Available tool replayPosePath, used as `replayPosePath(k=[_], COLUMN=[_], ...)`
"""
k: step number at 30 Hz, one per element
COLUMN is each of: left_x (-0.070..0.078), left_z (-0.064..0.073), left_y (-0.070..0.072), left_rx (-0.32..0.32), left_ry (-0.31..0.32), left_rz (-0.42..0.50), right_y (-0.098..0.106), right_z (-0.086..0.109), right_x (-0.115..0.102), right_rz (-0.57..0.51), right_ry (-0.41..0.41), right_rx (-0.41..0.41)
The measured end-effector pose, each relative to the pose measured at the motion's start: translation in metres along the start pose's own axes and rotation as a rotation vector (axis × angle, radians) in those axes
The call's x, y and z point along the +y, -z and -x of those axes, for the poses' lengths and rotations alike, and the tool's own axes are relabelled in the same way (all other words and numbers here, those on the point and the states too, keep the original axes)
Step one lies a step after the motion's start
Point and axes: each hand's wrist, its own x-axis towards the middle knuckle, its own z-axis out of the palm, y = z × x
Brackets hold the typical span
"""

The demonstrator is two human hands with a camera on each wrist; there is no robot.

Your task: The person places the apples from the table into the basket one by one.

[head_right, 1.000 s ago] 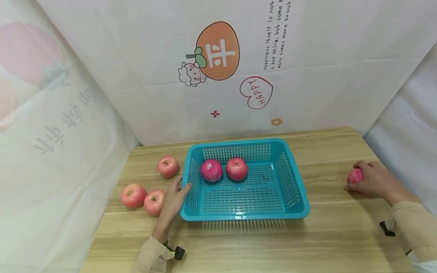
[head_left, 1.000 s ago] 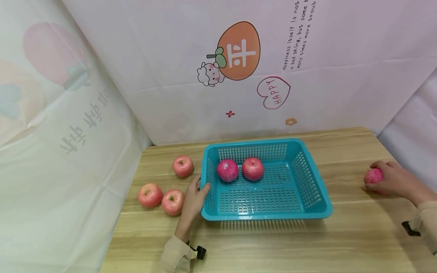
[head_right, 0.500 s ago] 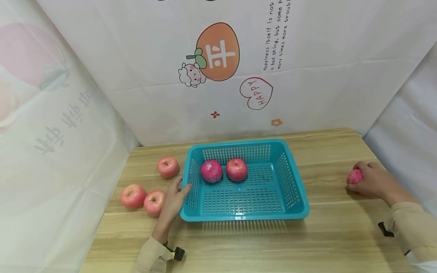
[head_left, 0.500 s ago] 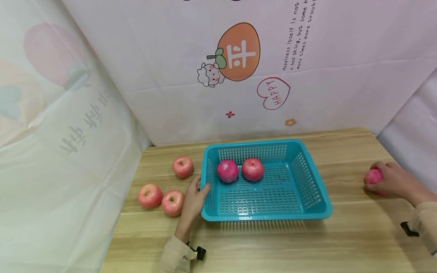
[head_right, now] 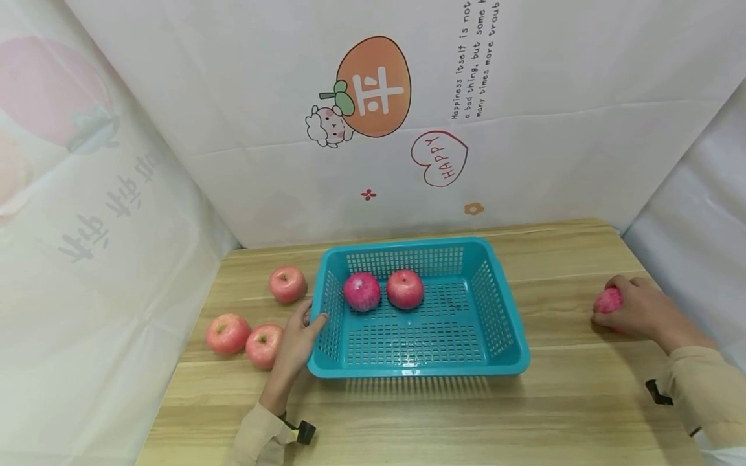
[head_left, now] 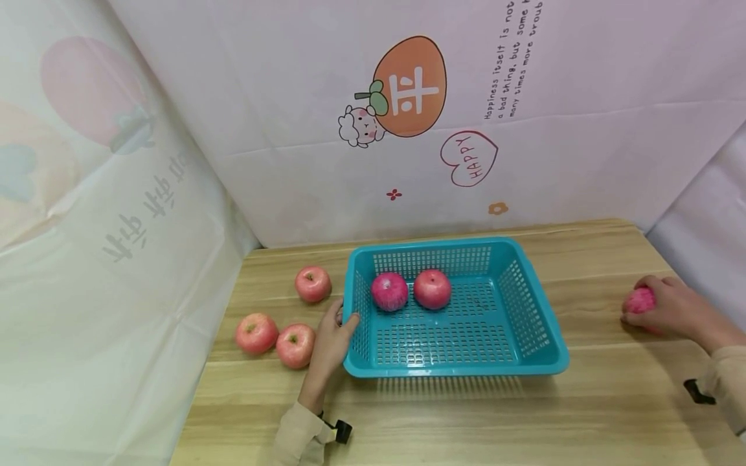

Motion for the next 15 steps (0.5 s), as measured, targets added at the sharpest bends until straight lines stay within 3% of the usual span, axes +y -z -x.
replayPosePath(k=[15], left_x=[-0.001], left_z=[-0.001], left_y=[0.000], left_rx=[0.006], left_ry=[-0.009], left_rz=[0.020], right_y=[0.005], right_z=[-0.001], right_x=[-0.013], right_rz=[0.020], right_ry=[0.020], right_rx=[0.047])
